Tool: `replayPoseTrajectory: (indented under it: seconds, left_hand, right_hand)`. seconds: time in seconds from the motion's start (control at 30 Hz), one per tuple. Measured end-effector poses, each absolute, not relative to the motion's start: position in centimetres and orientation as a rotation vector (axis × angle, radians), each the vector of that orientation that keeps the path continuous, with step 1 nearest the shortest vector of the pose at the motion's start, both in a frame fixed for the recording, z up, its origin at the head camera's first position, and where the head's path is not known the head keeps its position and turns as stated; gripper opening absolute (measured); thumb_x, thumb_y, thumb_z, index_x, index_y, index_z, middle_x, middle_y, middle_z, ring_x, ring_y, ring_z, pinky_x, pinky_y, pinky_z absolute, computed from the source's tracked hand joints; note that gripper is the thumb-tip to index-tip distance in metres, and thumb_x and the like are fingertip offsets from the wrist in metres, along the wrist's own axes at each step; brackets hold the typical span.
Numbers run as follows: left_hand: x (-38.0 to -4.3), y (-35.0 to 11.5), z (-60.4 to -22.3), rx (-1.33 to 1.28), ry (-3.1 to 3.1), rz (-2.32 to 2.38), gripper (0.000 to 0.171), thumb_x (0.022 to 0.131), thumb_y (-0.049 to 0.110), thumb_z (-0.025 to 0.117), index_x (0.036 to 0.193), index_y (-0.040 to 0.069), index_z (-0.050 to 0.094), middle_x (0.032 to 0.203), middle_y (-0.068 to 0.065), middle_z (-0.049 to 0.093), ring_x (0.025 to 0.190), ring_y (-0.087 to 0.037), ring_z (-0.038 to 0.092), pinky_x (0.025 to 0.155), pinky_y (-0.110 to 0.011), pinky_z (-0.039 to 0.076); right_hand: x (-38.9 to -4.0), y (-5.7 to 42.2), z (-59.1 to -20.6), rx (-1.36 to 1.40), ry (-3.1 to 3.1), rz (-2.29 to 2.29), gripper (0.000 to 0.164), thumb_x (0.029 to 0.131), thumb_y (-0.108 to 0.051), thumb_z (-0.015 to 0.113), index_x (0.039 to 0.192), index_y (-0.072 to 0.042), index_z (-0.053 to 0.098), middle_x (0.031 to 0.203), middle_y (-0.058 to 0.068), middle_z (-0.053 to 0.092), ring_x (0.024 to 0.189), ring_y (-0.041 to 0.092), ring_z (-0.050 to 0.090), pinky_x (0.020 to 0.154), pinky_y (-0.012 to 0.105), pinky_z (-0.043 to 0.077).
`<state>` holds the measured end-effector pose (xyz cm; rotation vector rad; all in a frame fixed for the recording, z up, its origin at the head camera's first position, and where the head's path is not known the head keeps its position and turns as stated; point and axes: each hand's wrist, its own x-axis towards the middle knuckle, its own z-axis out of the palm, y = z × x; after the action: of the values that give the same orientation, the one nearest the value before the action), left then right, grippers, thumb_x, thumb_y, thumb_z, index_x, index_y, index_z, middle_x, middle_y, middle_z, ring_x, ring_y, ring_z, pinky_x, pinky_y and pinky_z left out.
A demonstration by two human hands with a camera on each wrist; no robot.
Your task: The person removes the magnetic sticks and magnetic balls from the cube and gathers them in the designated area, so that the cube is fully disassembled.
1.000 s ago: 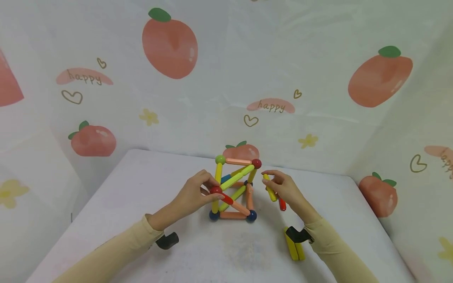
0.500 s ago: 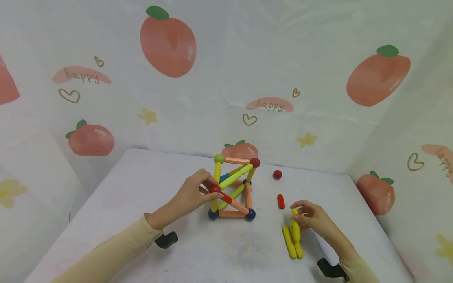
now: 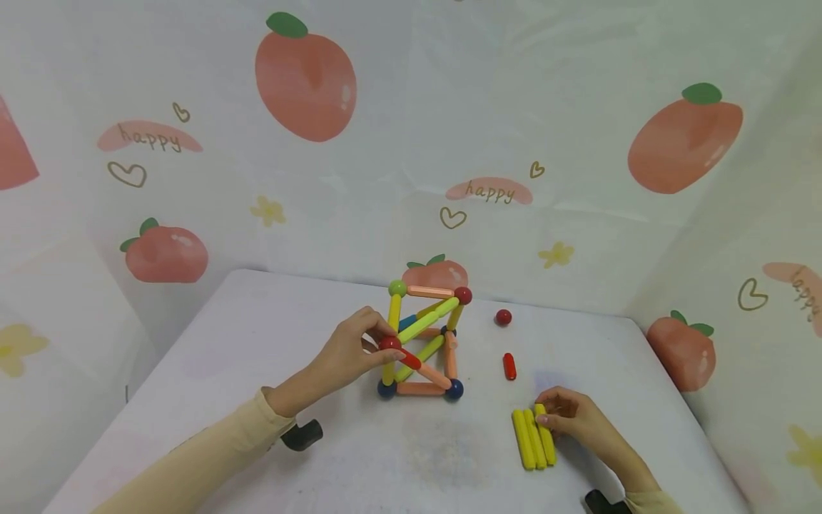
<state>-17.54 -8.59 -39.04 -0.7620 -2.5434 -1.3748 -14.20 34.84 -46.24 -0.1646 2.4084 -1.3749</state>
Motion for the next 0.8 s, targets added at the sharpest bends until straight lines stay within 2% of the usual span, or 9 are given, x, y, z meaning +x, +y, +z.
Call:
replayPoseTrajectory:
  seconds: [0.33, 0.57, 0.8]
  left_hand:
    - [-17.61, -8.57, -39.09, -0.763, -2.538, -1.369, 0.028, 0.078, 0.02, 0.084, 0.098, 0.013, 0.064, 0.094, 0.0, 0.06, 0.086, -0.011, 0.063, 0.073, -0.021, 0.058]
    - [-17.6, -8.55, -39.04, -0.766, -2.542, -1.372, 0.028, 0.079, 0.02, 0.084, 0.098, 0.013, 0.064, 0.095, 0.0, 0.06, 0.086, -0.011, 0.063, 0.073, -0.022, 0.058]
    - [-17.55, -8.53, -38.95, -0.753, -2.553, -1.369, 0.029, 0.078, 0.019, 0.084, 0.098, 0.013, 0.065, 0.095, -0.001, 0.06, 0.086, -0.012, 0.064, 0.073, -0.021, 0.058]
  right_hand:
    - [-14.2, 34.35, -46.7, -0.116, 2.441, -1.35, 0.043, 0.088, -0.026, 0.075, 0.116, 0.004, 0.062, 0.098, 0.006, 0.068, 0.074, 0.008, 0.06, 0.064, 0.026, 0.055]
    - [-14.16, 34.25, -46.91, -0.125, 2.447, -1.351, 0.041, 0.088, -0.023, 0.074, 0.117, 0.005, 0.063, 0.09, 0.006, 0.059, 0.07, 0.008, 0.056, 0.06, 0.026, 0.054]
    - [-14.21, 33.97, -46.9, -0.118, 2.473, -1.311, 0.042, 0.087, -0.025, 0.075, 0.116, 0.004, 0.064, 0.088, 0.006, 0.056, 0.069, 0.008, 0.055, 0.059, 0.024, 0.054]
